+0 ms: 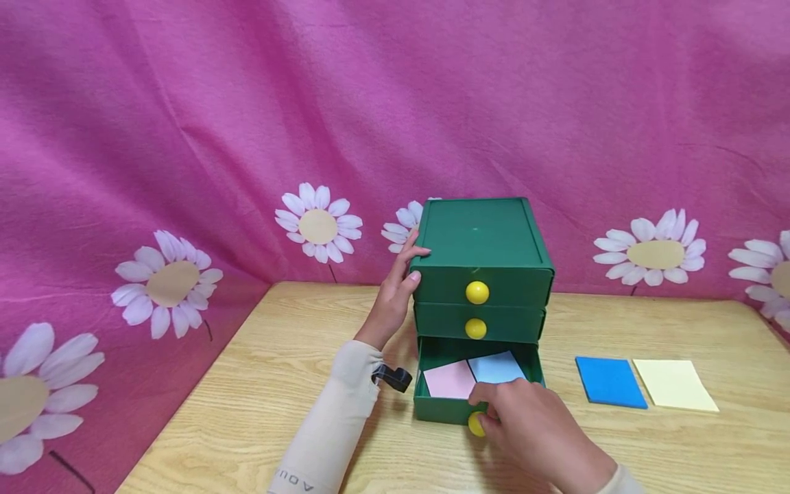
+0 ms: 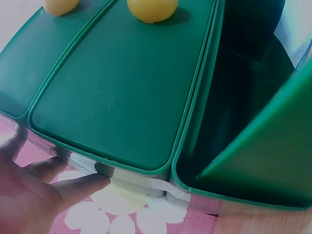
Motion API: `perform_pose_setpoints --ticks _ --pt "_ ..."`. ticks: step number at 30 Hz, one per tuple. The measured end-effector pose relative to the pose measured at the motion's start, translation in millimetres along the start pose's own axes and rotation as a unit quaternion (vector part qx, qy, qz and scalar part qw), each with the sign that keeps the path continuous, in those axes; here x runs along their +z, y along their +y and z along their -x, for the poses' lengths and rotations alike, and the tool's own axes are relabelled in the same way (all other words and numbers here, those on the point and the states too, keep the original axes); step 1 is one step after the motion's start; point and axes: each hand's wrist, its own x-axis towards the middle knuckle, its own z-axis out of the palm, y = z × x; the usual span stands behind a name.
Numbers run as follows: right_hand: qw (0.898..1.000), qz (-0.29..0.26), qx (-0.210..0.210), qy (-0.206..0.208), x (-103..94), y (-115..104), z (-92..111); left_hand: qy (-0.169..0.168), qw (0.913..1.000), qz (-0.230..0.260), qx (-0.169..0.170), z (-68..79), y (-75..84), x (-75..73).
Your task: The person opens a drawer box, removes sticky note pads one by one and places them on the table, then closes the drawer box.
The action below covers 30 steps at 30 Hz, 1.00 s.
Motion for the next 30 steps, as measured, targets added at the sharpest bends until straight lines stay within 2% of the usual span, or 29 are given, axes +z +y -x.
perform_pose_setpoints --ticks 2,4,9,16,30 --pt "1.000 0.005 -0.011 0.023 -1.8 -1 0 -0.002 1.0000 -0.002 -0.004 -0.1 -0.2 0.7" --pt "0.999 0.002 -0.005 0.035 -3.5 -3 -1 -0.003 1.0000 -0.006 -0.006 -0.1 0.1 1.1" --pt "0.999 -0.012 0.019 0.044 -6.6 -7 -7 -0.003 0.9999 -0.009 -0.004 0.0 0.8 1.4" --pt "0.998 0.021 0.020 0.061 -5.3 -7 -19 0.001 1.0000 -0.008 0.000 0.8 0.5 0.5" --pt "0.999 0.007 0.053 0.011 4.7 -10 -47 0.002 1.0000 -0.009 -0.001 0.4 1.1 -0.2"
